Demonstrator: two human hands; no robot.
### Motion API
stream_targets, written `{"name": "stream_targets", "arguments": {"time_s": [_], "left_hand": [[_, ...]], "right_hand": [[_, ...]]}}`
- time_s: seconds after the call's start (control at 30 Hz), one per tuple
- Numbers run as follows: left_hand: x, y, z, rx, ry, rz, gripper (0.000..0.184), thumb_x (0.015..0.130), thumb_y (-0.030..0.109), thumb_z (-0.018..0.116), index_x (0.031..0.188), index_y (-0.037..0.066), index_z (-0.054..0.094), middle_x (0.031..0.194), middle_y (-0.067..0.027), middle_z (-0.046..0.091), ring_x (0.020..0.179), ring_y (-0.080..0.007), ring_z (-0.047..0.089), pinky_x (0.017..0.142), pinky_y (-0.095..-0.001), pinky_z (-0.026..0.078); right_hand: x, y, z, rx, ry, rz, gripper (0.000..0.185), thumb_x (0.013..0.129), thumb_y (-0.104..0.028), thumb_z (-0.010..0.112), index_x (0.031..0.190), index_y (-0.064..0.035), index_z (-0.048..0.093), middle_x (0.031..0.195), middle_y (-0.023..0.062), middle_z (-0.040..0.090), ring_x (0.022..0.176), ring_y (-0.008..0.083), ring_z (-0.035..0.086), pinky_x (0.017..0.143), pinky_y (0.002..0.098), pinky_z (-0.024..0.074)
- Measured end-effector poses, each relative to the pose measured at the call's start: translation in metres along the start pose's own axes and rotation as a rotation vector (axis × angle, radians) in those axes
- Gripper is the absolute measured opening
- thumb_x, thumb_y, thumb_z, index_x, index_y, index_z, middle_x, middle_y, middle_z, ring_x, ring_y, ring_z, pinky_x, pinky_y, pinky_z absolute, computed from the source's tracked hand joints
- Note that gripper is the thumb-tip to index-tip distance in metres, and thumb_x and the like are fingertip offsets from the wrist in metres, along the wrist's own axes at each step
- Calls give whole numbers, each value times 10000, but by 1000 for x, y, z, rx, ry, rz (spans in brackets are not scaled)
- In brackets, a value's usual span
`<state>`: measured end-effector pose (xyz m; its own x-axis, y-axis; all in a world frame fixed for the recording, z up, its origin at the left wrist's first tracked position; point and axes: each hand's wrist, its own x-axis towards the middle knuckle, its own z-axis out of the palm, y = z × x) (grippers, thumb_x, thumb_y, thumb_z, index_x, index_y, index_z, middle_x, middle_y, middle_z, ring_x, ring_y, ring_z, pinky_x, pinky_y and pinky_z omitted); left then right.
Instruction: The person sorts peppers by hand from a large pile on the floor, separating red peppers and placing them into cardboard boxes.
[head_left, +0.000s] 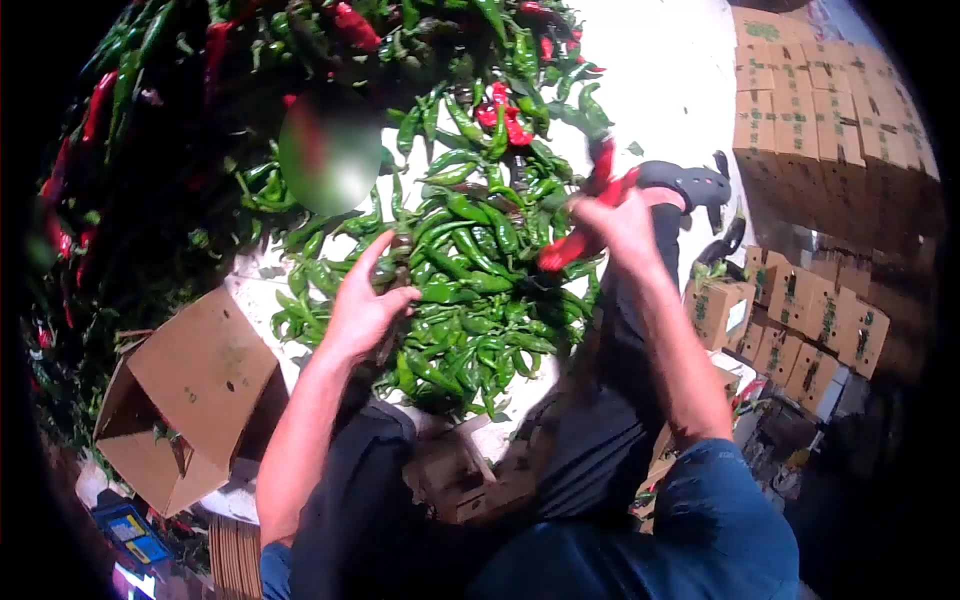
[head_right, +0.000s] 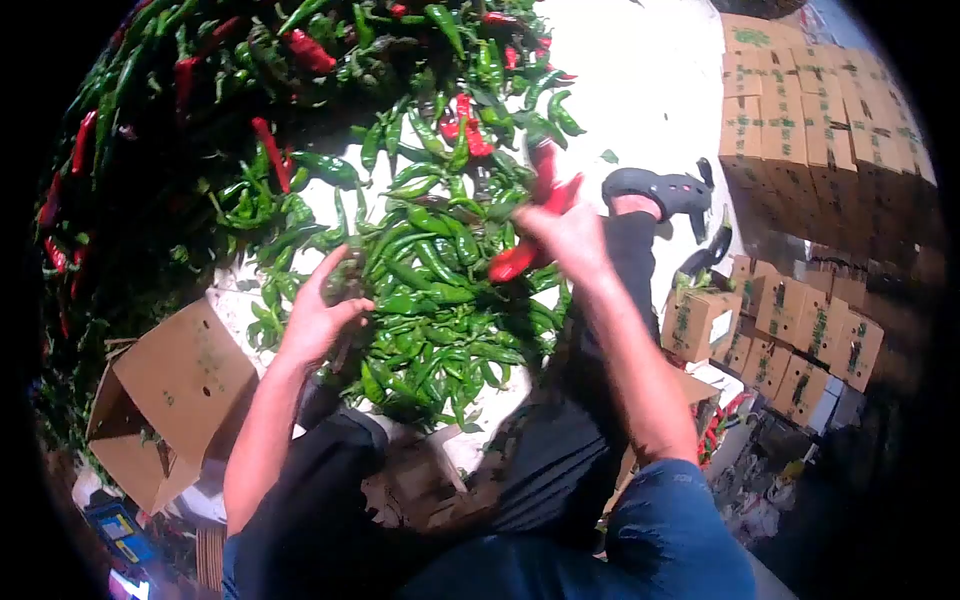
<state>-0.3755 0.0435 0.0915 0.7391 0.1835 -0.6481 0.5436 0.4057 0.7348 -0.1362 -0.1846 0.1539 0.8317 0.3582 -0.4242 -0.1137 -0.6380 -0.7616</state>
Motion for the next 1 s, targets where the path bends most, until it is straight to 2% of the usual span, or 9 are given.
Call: {"name": "stream_targets", "arguments": {"time_s": [0.23,0.37,0.5,0.53,0.6,0.7,0.77,0.87,1.0], "left_hand": [[4,-20,-6,-457,-74,9,903,753,-48,718,1526,53,263,1132,-167,597,820,-236,679,775,-372,578],[9,-13,6,-498,-92,27,985,780,62,780,1562,104,182,1163,-156,573,887,-242,664,782,-393,578],[14,-12,23,-533,-106,89,1170,745,257,872,1586,161,64,1286,-170,507,1042,-273,628,819,-410,576],[12,-10,28,-560,-113,124,1200,730,253,885,1587,171,48,1310,-172,495,1067,-274,618,842,-416,574],[8,-1,32,-531,-123,148,1357,638,346,939,1585,184,-20,1415,-180,417,1174,-297,563,915,-445,549],[-5,5,25,-244,77,474,1453,556,371,971,1580,161,-40,1455,-177,404,1242,-301,532,1010,-434,494],[-31,31,7,-65,184,389,1483,511,323,996,1574,125,-19,1409,-184,473,1226,-286,551,1028,-414,477],[-44,23,-12,252,421,419,1425,531,301,986,1565,64,36,1371,-171,497,1214,-285,553,1043,-406,453],[-47,26,-17,-117,404,448,1149,669,211,883,1543,31,158,1387,-143,458,1256,-251,493,1068,-382,411]], "right_hand": [[116,70,-172,-474,444,19,231,745,-178,738,821,7,623,700,51,622,627,145,611,582,311,498],[87,33,-132,-544,548,-99,295,767,-211,752,916,28,662,741,78,654,628,157,619,597,312,499],[26,-10,-18,-296,67,115,404,805,-252,764,1050,38,623,796,82,674,699,133,654,643,347,546],[-2,-33,16,-271,-32,-111,455,797,-310,782,1062,27,631,813,87,694,726,146,668,669,351,550],[-31,-56,73,-32,-352,20,473,812,-360,769,1077,12,643,832,101,720,715,177,692,679,342,552],[-57,-30,178,390,-292,-115,360,928,-350,695,1057,-30,594,905,-5,603,813,78,561,719,268,486],[-66,-45,204,712,-346,-45,476,940,-449,637,1043,14,599,936,115,584,823,182,560,731,341,466],[-73,-75,216,1204,-517,280,654,984,-597,468,1159,22,587,1051,108,621,941,194,590,876,353,474],[-78,-91,223,1329,-482,427,786,1008,-616,350,1261,103,543,1163,178,648,1039,228,635,966,375,489]]}}
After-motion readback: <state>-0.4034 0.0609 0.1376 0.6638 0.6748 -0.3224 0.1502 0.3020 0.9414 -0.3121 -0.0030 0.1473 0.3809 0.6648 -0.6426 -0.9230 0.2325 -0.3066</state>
